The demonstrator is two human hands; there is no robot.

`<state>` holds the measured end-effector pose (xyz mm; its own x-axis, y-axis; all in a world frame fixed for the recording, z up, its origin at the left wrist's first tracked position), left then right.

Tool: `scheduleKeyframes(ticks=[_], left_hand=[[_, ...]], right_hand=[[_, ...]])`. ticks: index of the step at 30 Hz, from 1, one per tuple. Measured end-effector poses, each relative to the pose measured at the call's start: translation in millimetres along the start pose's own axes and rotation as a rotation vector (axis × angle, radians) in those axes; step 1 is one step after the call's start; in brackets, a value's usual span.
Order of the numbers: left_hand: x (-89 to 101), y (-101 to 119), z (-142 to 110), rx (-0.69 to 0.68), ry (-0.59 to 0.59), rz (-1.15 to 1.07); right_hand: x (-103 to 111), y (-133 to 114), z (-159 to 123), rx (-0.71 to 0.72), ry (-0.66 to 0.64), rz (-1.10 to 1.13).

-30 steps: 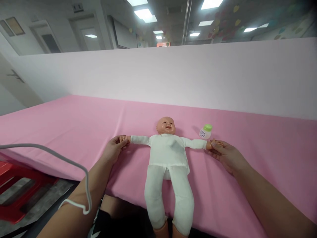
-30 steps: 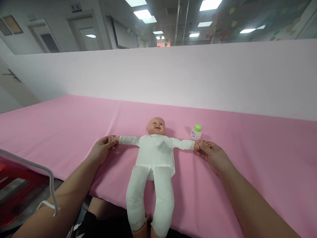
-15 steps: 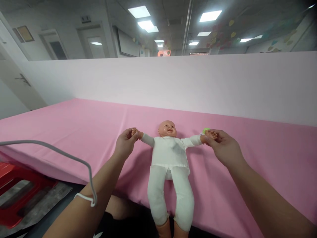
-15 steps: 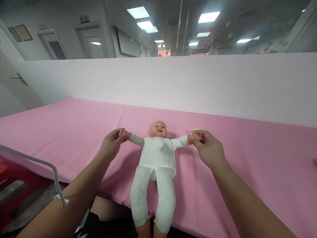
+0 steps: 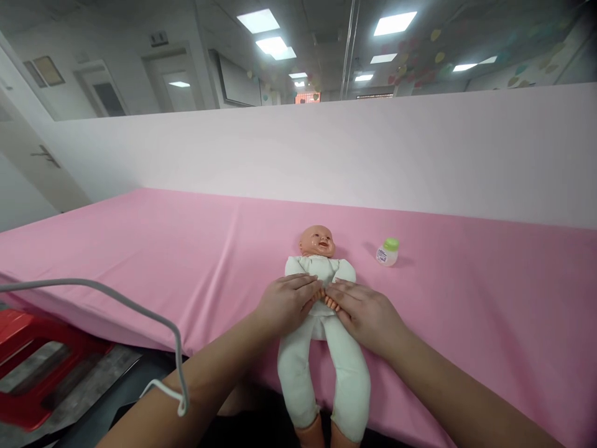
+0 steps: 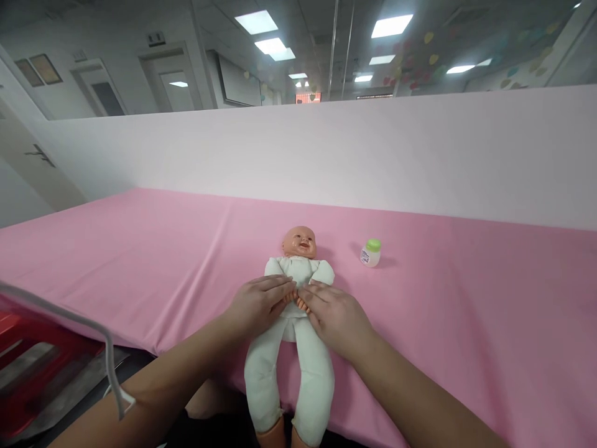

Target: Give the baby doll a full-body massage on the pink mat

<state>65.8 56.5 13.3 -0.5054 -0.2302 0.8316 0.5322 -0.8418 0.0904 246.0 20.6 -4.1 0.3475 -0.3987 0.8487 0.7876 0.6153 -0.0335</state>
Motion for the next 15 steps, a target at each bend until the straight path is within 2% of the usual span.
scheduleKeyframes(ticks=[5,9,12,15], left_hand=[[-4.7,-2,-4,-0.009,-0.106,-0.014],[-4.4,-5,-5,0.012,-0.134,-0.074],[3.8,-19,-6,0.154,-0.033,-0.175],[14.3,-53,-15,0.465,0.193,-0.382]], right_hand=[[-6,-3,-2,0.025,-0.026,0.026],[-7,-3,-1,-0.001,-0.015,0.05],[1,9,-1,-0.115,0.053,0.117],[18,44,-8,-0.43,0.188,0.244]])
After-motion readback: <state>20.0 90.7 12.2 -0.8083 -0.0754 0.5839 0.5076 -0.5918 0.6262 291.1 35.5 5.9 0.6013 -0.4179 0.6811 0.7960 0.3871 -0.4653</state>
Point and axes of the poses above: each hand's wrist, its own z-axis towards the middle knuckle, its own x-axis out of the back of the hand, y = z × x, the point moved 5 cm from there along z, towards the middle knuckle, and after that the axes turned 5 degrees about -y, right-handed, at the moved point
